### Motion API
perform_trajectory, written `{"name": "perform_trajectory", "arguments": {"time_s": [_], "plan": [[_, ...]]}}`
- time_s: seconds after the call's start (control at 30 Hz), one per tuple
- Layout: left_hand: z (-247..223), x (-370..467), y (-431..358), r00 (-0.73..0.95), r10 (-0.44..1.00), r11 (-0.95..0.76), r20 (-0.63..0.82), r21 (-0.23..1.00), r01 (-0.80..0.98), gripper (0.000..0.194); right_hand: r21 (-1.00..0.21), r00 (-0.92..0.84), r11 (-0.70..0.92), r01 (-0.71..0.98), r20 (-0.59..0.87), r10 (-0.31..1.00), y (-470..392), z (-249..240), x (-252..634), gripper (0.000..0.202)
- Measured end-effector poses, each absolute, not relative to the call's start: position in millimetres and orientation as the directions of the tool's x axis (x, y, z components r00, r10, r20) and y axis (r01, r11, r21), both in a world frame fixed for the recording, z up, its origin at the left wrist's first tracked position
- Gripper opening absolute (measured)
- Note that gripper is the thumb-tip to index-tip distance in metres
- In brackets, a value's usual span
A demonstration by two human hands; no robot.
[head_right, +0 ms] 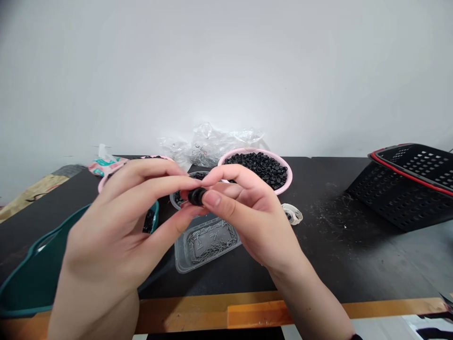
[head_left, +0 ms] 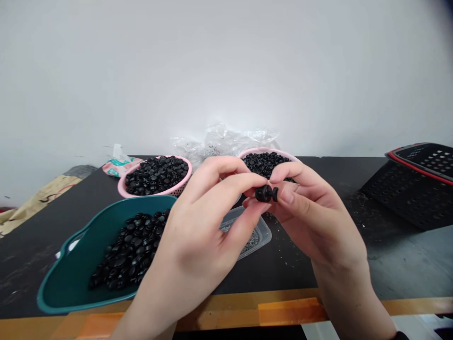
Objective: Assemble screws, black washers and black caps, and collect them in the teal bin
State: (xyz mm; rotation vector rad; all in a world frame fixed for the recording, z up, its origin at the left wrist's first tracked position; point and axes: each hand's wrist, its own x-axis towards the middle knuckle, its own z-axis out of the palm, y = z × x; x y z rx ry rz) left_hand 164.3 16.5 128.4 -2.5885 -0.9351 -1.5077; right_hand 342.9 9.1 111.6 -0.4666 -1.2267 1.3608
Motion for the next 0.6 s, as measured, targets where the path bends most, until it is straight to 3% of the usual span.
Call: {"name": "perform_trajectory", "arguments": {"time_s": [0.33, 0.6], "plan": [[128.6, 163.5, 10.3, 0.346, 0.468, -0.817, 0.814, 0.249, 0.520, 0.023, -0.833, -0.141, 0.301, -0.464, 0.405, 0.904, 0.6, 106.5, 337.9, 0.008], [126.4, 168.6, 11.1, 0.324, 0.458, -0.804, 0.827, 0.230, 0.549, 0.022, -0.807, -0.173, 0.188, -0.559, 0.335, 0.926, -3.0, 107.4, 322.8, 0.009]]}}
